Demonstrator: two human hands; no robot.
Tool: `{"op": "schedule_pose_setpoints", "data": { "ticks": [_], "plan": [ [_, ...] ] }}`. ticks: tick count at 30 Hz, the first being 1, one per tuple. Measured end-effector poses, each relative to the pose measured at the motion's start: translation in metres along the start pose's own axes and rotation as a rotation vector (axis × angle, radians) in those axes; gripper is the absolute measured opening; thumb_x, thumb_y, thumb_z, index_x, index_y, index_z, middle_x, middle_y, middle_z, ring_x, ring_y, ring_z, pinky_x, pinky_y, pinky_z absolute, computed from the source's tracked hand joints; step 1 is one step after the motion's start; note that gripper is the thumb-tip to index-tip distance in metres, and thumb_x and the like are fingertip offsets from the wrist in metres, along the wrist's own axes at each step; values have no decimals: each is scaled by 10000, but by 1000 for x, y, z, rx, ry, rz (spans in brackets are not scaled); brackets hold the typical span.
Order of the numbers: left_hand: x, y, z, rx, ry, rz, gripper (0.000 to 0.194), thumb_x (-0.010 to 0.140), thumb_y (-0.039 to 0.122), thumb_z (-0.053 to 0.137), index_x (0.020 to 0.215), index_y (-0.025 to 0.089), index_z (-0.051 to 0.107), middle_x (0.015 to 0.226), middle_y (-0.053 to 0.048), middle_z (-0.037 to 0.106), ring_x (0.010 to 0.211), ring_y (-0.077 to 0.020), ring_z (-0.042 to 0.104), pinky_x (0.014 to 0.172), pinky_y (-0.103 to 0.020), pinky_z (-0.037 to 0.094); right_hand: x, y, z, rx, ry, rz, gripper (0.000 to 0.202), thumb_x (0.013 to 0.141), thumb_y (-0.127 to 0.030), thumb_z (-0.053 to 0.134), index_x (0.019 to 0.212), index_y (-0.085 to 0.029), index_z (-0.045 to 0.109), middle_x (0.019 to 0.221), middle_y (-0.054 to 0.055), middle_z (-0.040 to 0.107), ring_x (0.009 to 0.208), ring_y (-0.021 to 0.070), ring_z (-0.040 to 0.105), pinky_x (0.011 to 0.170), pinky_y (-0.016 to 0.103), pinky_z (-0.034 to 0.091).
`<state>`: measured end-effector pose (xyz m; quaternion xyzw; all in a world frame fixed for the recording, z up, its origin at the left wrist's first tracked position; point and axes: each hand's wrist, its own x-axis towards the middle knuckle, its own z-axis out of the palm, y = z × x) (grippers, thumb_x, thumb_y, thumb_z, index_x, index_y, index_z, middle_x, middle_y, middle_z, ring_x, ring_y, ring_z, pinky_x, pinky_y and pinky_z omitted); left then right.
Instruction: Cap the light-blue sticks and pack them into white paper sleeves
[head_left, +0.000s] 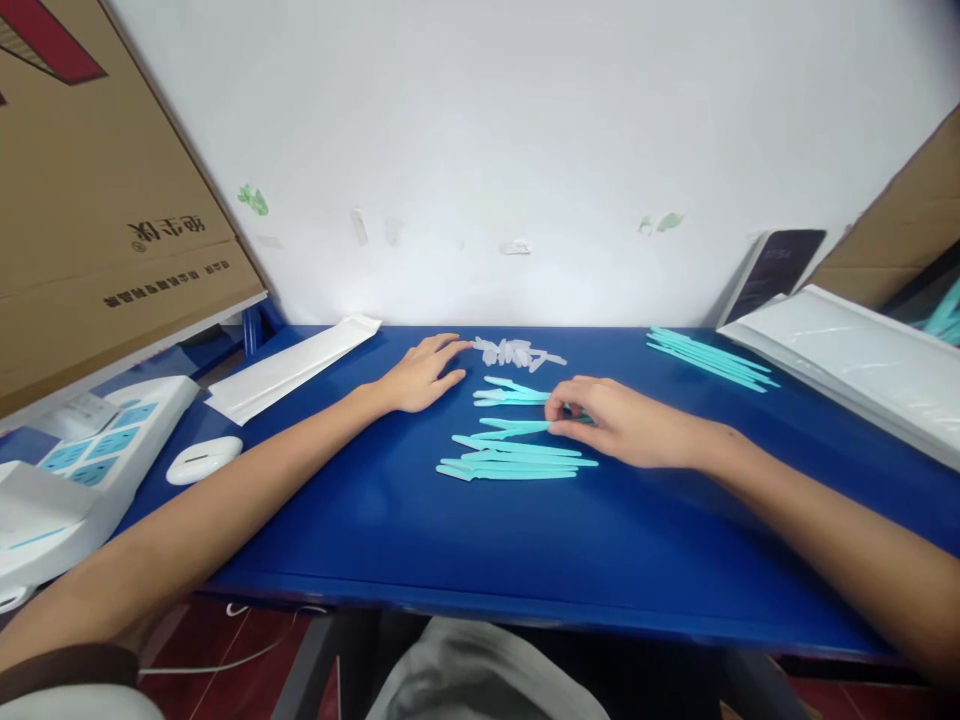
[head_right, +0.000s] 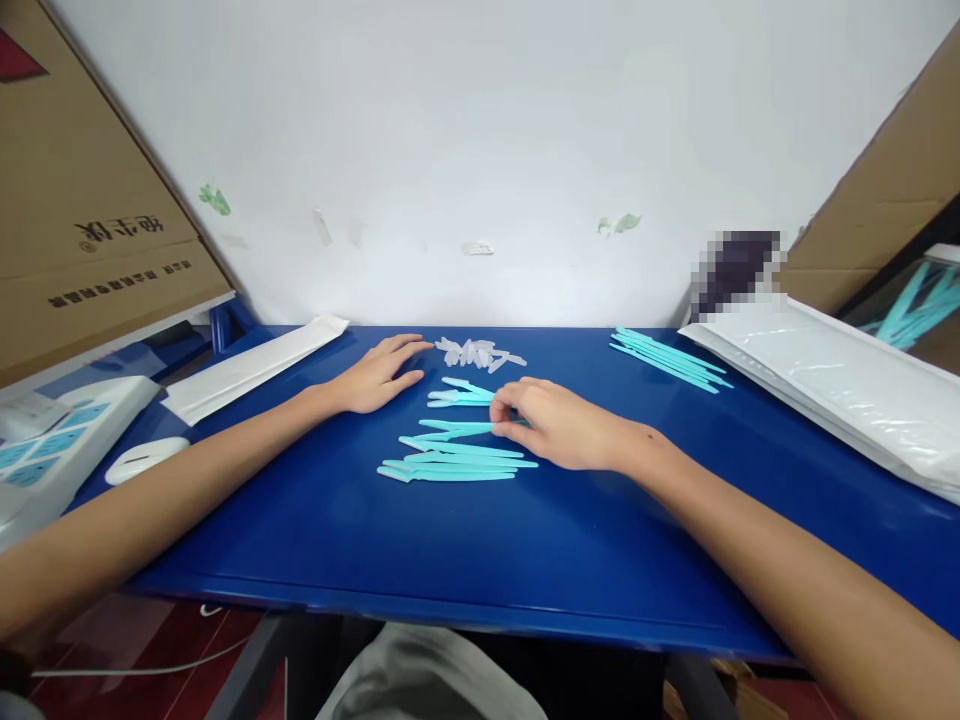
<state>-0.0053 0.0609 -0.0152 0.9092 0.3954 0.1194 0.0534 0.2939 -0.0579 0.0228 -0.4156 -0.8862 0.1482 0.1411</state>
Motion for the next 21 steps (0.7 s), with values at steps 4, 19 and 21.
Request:
{"op": "schedule_pose_setpoints", "data": {
  "ticks": [4,19,21],
  "plan": [
    [16,-5,0,-28,44,32,558,1022,398,352,1533,176,373,1590,-165,376,1470,-329,346,1182,-567,309,2,3,4,124,187,-15,218,988,-386,496,950,-210,619,950,74,708,827,208,653,754,335,501],
    [2,0,-7,77,-12,92,457,1034,358,333,1409,200,540,1446,-115,585,1323,-292,536,1102,-486,395,4,26,16,23,274,29,413,1036,-403,372,1319,-218,609,1227,129,672,1125,291,637,961,458,497],
    [-9,0,-10,67,15,95,427,1023,334,361,1357,204,593,1389,-115,622,1268,-293,562,1072,-478,417,4,27,16,21,284,47,388,1028,-410,395,1257,-212,637,1158,125,693,1047,283,661,907,437,513]
  ]
}}
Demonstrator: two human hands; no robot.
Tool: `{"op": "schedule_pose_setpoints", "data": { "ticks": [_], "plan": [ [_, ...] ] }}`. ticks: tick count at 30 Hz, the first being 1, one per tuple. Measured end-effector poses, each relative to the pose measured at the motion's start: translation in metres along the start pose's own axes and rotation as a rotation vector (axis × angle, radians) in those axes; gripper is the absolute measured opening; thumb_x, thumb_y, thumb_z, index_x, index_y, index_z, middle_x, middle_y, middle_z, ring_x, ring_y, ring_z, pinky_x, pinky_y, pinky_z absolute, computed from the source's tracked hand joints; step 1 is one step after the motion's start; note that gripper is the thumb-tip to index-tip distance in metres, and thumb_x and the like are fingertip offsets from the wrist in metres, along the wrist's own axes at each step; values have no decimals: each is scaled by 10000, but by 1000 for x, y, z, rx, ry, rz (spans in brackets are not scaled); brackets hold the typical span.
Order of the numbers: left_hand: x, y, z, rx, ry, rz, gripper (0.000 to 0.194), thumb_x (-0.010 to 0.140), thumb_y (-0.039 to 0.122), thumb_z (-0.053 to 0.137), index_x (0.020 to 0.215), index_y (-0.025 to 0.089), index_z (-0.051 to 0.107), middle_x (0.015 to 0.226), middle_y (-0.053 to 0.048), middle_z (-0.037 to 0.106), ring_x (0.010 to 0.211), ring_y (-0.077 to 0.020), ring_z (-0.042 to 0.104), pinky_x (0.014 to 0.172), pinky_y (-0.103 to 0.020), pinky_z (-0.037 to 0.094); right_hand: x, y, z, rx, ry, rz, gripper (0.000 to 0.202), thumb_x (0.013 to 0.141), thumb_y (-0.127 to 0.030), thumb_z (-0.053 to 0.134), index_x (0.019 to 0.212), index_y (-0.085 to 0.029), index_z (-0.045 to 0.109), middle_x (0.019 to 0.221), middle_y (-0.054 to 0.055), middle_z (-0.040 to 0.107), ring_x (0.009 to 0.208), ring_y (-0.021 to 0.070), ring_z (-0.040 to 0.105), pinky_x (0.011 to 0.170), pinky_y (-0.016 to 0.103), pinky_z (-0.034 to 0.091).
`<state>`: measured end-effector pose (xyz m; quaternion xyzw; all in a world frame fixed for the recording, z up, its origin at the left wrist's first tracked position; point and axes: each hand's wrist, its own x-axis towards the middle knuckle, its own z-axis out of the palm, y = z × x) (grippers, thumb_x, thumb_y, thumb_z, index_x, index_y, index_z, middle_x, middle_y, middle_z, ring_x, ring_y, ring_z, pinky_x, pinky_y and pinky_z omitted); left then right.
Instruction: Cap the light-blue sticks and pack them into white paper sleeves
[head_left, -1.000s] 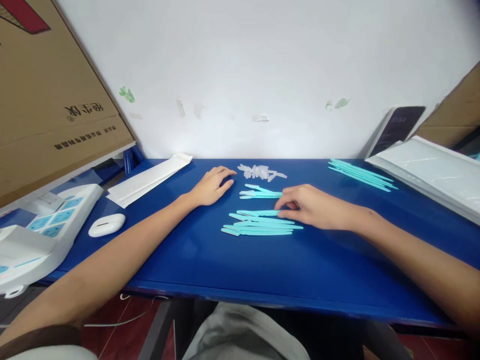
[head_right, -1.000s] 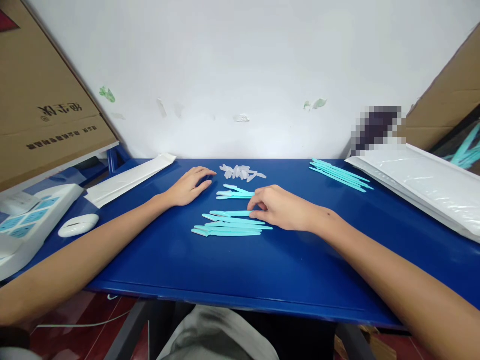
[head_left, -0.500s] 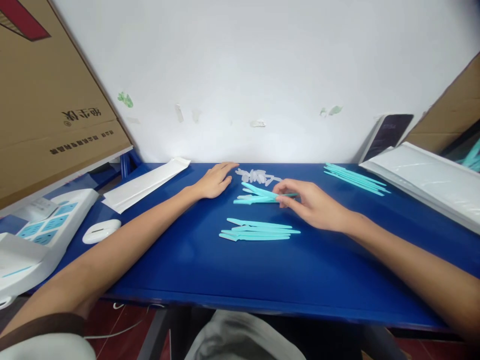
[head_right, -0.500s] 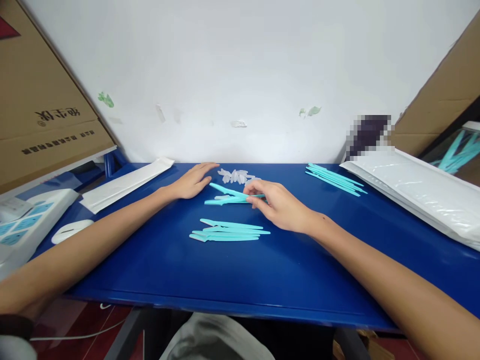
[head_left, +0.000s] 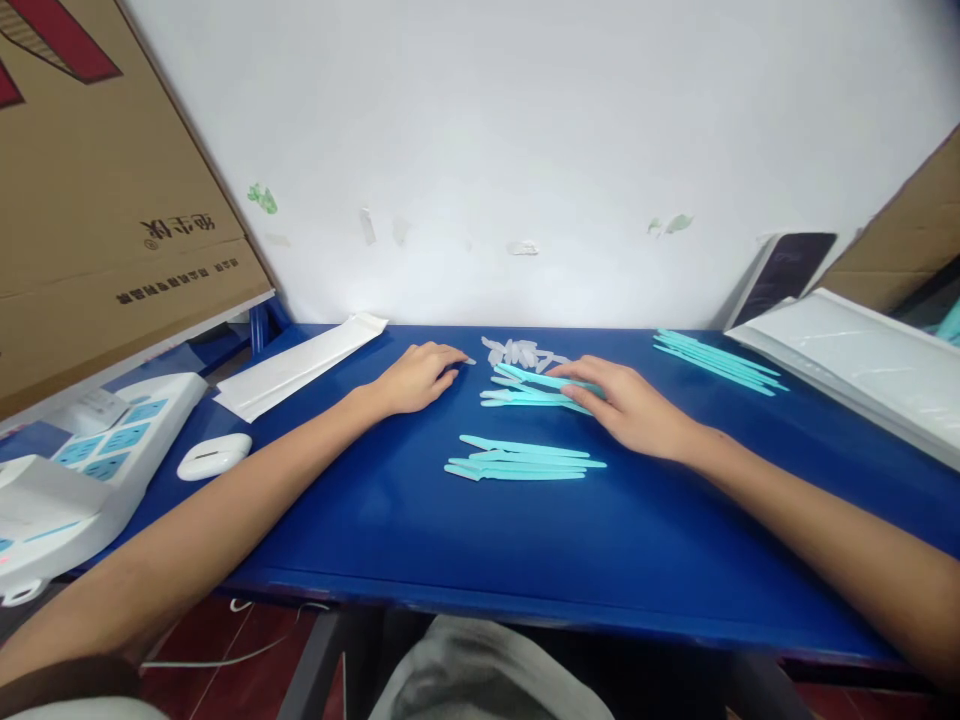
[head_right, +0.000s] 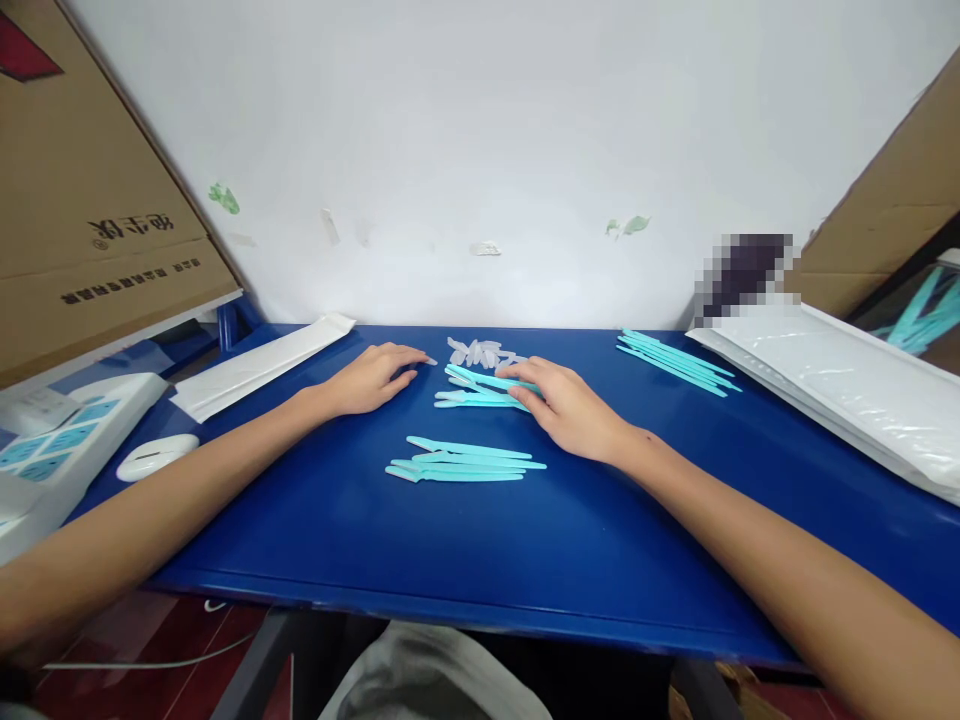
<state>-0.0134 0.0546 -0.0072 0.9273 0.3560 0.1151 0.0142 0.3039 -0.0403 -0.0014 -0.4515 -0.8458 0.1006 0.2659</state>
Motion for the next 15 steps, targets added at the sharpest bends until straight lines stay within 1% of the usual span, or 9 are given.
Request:
{"op": "schedule_pose_setpoints", "data": {
  "ticks": [2,4,6,8,11,13,15],
  "plan": [
    [-9,1,-3,-29,28,-6,400,1007,316,392,1294,202,646,1289,-127,667,1187,-293,593,1035,-468,443,1,0,0,-7,14,12,360,1021,-414,411,1185,-206,656,1105,119,708,978,273,673,849,416,519],
    [-14,2,-7,-87,35,-22,378,990,335,432,1230,197,690,1165,-135,694,1062,-281,636,970,-440,483,1,-2,-1,-11,33,15,335,1017,-415,424,1118,-203,662,1073,113,719,932,264,678,803,394,516],
    [-16,2,-9,-150,13,-46,363,975,375,468,1164,201,724,1075,-126,695,930,-256,660,890,-404,515,2,-4,-1,-11,62,12,315,1014,-411,435,1087,-203,660,1048,106,730,896,252,681,772,374,510],
    [-16,2,-11,-190,-15,-67,355,965,400,484,1113,205,741,1034,-114,684,853,-232,657,834,-377,525,1,-6,-1,-14,77,19,303,1013,-404,441,1099,-205,652,1035,97,741,861,240,687,745,356,502],
    [-15,3,-11,-220,-24,-87,346,960,402,485,1086,190,727,997,-107,656,837,-214,643,806,-351,520,1,-7,0,-22,67,45,294,1014,-395,442,1127,-207,638,1007,77,756,756,211,683,692,332,481],
    [-16,4,-11,-232,-36,-80,342,964,411,477,1076,184,707,978,-100,640,855,-213,631,809,-345,510,1,-7,0,-14,63,57,294,1014,-391,444,1144,-208,633,954,62,761,687,193,670,660,316,466],
    [-17,6,-9,-236,-58,-69,364,972,428,459,1123,185,684,961,-91,633,881,-222,615,822,-349,496,0,-6,1,1,70,61,296,1014,-385,443,1159,-205,628,907,52,758,677,189,670,657,307,462]
  ]
}}
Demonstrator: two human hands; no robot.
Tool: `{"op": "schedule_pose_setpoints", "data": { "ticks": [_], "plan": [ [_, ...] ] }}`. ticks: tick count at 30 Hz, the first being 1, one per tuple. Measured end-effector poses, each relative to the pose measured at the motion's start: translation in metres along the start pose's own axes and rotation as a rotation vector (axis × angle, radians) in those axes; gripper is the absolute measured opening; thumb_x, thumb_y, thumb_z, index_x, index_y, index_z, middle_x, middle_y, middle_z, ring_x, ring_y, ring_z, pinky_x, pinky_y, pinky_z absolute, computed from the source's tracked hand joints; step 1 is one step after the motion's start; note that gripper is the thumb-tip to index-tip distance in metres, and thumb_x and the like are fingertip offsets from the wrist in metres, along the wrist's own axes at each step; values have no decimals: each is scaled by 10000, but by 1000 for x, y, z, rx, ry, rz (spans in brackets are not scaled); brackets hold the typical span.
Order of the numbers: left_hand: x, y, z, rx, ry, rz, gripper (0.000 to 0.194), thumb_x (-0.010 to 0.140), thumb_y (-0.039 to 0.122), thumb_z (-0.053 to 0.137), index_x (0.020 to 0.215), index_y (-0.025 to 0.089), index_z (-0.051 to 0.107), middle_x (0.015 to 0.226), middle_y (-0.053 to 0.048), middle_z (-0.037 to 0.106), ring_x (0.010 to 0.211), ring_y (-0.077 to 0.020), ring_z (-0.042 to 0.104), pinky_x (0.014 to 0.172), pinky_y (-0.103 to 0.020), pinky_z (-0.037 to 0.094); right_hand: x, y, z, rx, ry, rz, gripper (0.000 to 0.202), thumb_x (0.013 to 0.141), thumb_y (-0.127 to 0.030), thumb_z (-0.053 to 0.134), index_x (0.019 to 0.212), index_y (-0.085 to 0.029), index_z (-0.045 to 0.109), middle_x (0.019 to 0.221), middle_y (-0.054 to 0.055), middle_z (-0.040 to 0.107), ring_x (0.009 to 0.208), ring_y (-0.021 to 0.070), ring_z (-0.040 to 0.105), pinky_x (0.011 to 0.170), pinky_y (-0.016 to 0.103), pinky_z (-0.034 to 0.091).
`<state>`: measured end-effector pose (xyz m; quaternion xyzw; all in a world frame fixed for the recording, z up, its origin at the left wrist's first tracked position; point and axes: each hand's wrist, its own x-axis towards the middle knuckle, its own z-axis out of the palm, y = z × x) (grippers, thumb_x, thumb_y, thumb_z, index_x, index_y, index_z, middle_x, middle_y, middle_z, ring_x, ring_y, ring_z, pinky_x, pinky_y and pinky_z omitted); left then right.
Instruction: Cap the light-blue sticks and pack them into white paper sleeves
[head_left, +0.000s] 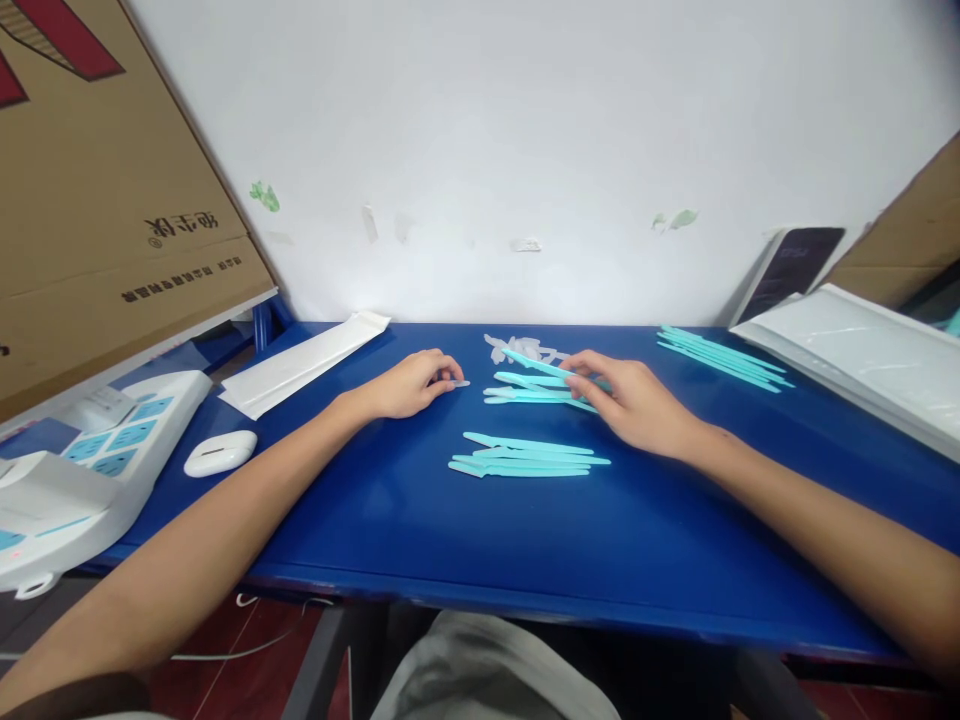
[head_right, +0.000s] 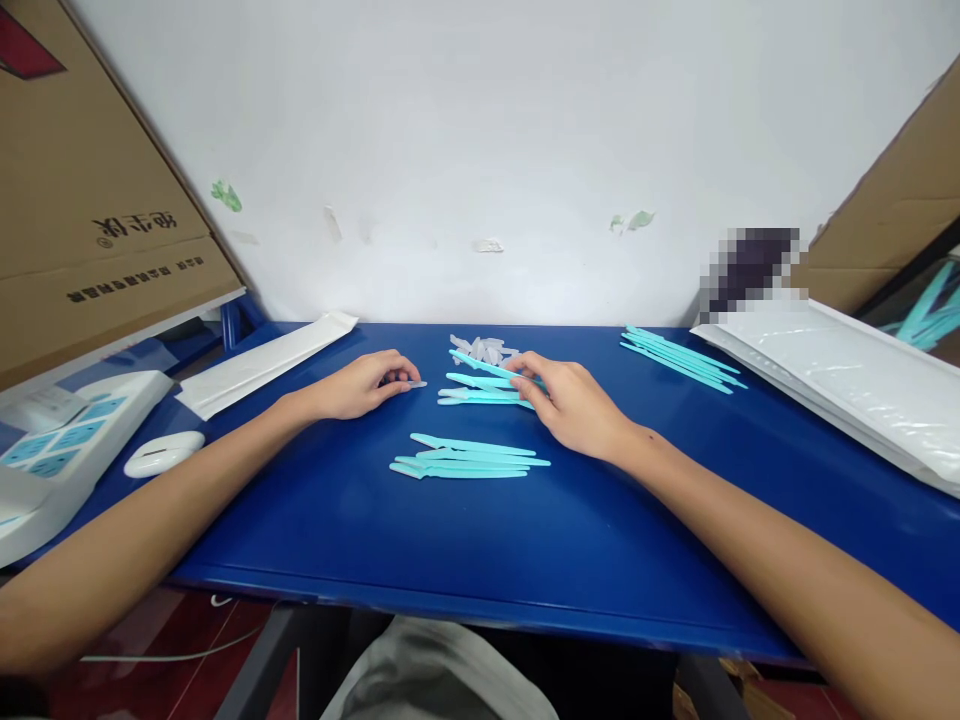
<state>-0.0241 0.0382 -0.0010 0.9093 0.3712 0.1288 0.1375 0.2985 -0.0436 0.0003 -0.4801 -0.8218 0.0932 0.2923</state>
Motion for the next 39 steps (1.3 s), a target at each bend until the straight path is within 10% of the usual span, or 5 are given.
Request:
{"op": "schedule_pose_setpoints", "data": {
  "ticks": [20,31,39],
  "plan": [
    [52,-8,6,203,-136,26,516,1038,422,330,1508,287,495,1163,-131,497,1067,-287,479,1001,-436,377,2,13,-8,50,99,-8,271,1001,-341,466,1125,-188,652,930,60,760,784,205,694,689,308,474],
    [-16,-9,-14,26,6,121,425,999,503,512,1258,226,703,1161,-105,625,1066,-244,568,937,-365,463,1,14,-1,-11,61,-15,279,991,-349,487,1126,-202,683,944,44,766,718,190,678,663,304,469],
    [-16,-3,-12,-77,440,200,218,875,346,662,851,146,746,783,-49,674,685,-148,594,638,-268,460,1,13,2,-66,66,-8,286,974,-356,497,1086,-199,708,1000,56,777,760,206,707,663,309,505]
  ]
}}
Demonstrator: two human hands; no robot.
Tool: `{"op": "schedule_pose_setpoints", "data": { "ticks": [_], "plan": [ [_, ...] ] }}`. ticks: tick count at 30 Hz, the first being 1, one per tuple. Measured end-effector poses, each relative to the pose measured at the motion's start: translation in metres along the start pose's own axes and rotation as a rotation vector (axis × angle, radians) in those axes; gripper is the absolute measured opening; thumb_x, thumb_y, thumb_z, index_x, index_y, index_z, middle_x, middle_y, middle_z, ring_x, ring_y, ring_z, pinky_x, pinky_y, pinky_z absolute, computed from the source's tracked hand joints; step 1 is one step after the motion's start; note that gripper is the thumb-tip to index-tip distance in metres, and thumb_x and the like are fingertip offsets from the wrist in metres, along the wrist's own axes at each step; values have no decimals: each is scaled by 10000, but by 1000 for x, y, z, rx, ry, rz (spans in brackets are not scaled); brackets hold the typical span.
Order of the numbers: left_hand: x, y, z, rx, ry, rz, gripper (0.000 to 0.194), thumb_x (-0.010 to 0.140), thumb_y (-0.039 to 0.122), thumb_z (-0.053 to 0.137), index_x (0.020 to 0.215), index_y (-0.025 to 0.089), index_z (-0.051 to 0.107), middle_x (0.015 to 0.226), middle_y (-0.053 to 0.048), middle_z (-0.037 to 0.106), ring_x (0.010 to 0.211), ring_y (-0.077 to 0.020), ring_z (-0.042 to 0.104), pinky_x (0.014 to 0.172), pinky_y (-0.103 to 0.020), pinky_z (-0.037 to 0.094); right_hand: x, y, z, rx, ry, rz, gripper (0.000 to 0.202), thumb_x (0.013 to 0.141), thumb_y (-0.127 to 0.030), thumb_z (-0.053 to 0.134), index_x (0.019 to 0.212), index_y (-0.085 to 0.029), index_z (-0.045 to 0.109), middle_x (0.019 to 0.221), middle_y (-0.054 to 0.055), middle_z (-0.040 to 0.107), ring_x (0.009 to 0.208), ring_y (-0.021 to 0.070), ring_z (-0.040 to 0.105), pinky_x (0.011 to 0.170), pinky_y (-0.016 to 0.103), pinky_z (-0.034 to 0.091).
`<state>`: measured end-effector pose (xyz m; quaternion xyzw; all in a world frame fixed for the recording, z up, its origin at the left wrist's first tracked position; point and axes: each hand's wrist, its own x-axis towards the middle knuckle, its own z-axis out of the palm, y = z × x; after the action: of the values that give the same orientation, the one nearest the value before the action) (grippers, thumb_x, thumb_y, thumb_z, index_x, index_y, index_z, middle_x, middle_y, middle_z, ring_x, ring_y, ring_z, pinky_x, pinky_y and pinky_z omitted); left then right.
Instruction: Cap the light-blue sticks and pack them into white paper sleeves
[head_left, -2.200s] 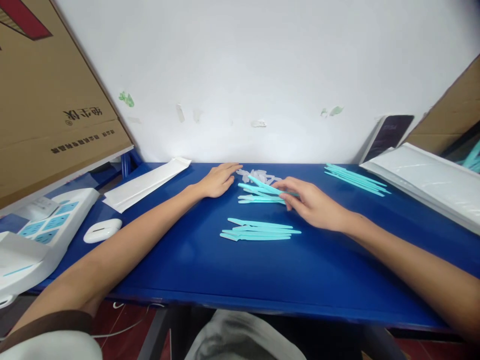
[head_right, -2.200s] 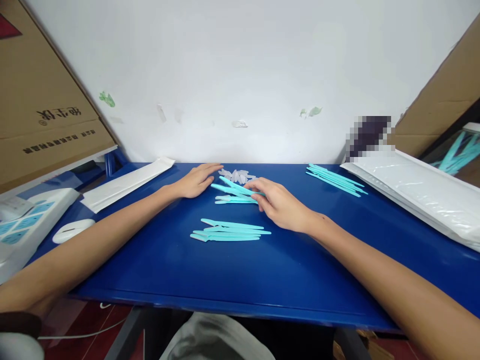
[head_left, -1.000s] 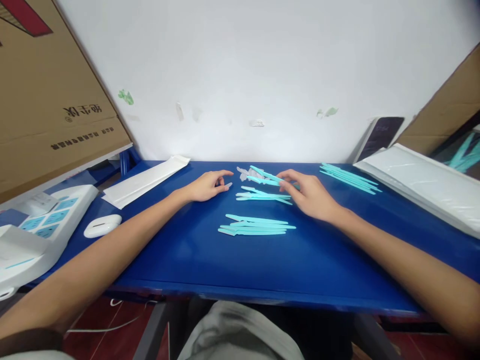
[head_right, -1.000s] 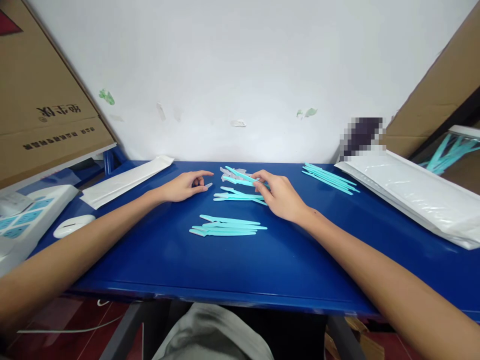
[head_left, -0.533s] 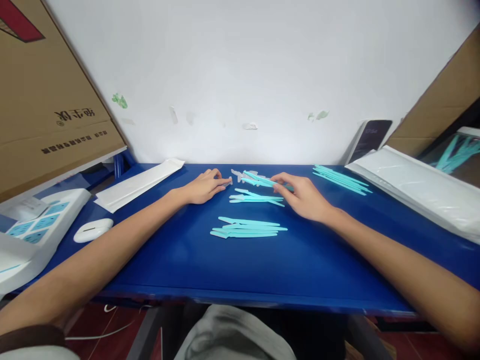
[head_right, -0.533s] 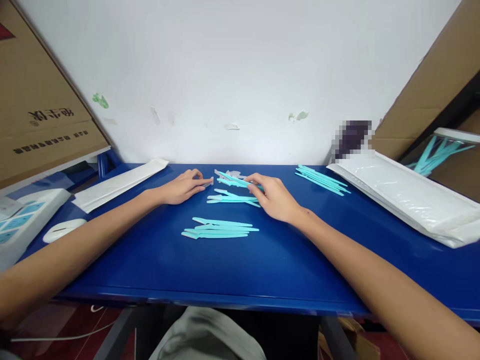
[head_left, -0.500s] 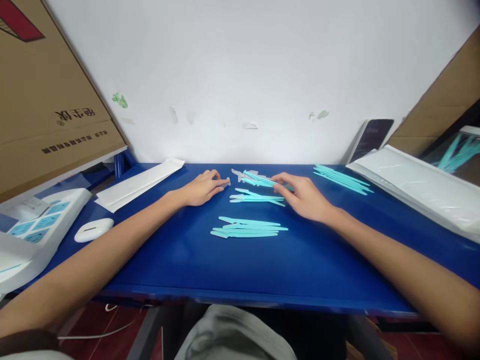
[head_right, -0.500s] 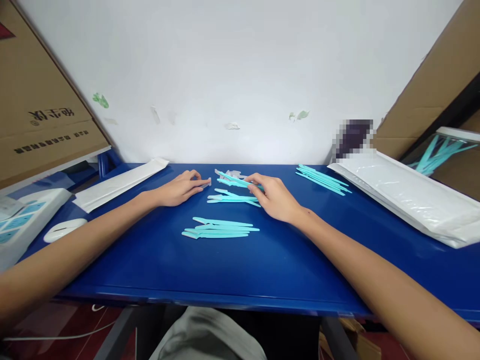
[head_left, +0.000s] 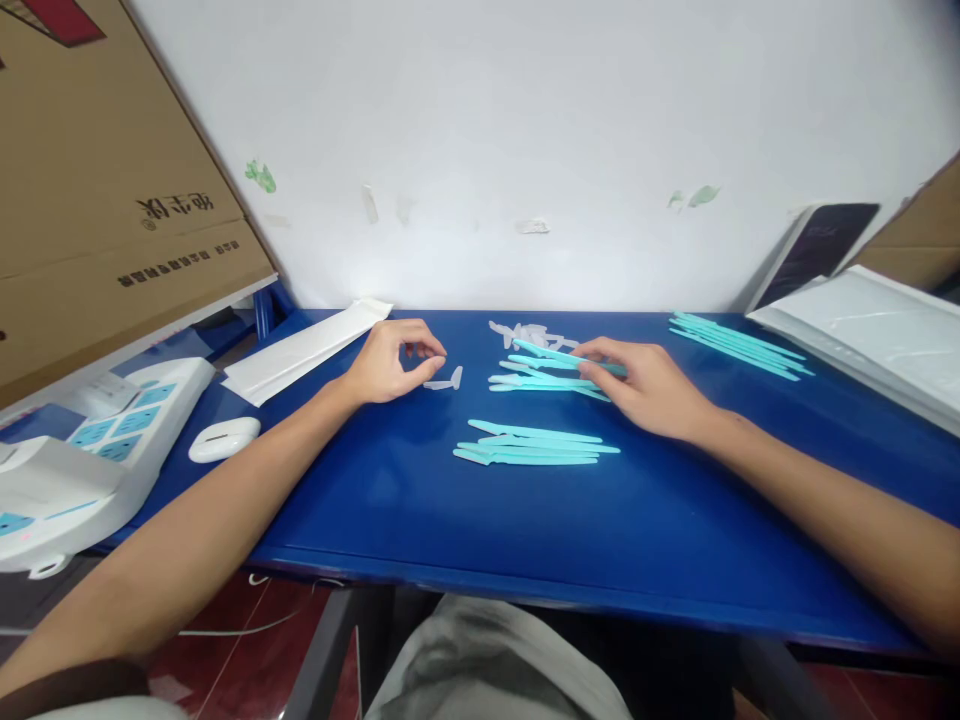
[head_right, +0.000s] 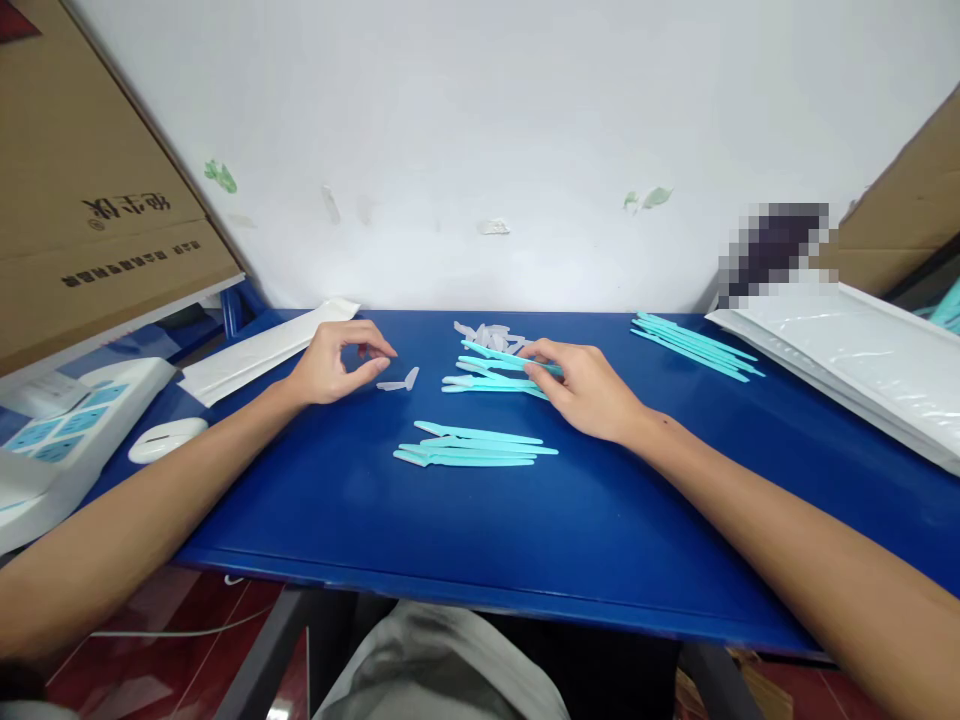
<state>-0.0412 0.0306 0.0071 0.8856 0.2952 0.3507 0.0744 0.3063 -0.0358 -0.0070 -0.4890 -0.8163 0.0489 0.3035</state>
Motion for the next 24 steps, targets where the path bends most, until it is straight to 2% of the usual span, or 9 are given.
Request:
{"op": "schedule_pose_setpoints", "data": {
  "ticks": [2,4,7,10,13,17,24],
  "plan": [
    [0,2,1,87,-81,-6,238,899,338,611,881,146,749,797,-51,677,679,-150,601,655,-275,471,0,-1,0,-13,-11,-11,290,977,-359,488,1085,-202,708,1024,56,778,774,209,713,666,312,516],
    [0,4,1,170,-220,-26,296,934,358,560,1017,154,757,899,-68,687,718,-164,618,696,-292,488,-1,-1,1,-26,-19,-27,296,984,-361,478,1086,-204,708,1033,52,777,783,208,717,676,314,526],
    [1,6,1,219,-404,-15,395,1000,331,429,1244,184,703,1105,-107,660,925,-216,643,846,-342,502,-1,-2,1,-33,-37,-47,298,991,-360,471,1087,-206,707,1058,50,772,826,211,725,694,314,540],
    [1,3,2,245,-487,-2,445,1019,262,332,1272,217,696,1210,-115,620,1102,-250,597,987,-390,459,-2,-3,2,-32,-49,-63,297,993,-353,469,1095,-207,707,1078,49,769,869,218,729,704,315,549],
    [0,-5,1,288,-494,-37,446,1013,259,337,1274,204,695,1214,-127,611,1122,-265,584,1003,-408,451,-2,-3,2,-28,-56,-78,298,996,-345,464,1096,-204,707,1088,51,767,894,218,728,712,315,551],
    [-1,-19,-4,305,-445,-69,423,1022,337,380,1221,185,721,1164,-137,628,1092,-281,597,965,-414,470,-3,-4,1,-33,-80,-81,303,1004,-346,456,1101,-203,705,1095,47,766,898,214,726,713,314,547],
    [-1,-33,-11,114,-381,-58,314,970,437,560,1027,203,762,1041,-93,693,921,-209,646,857,-351,497,-4,-3,1,-30,-97,-85,318,1008,-363,450,1114,-209,707,1110,51,766,915,226,729,735,330,554]
  ]
}}
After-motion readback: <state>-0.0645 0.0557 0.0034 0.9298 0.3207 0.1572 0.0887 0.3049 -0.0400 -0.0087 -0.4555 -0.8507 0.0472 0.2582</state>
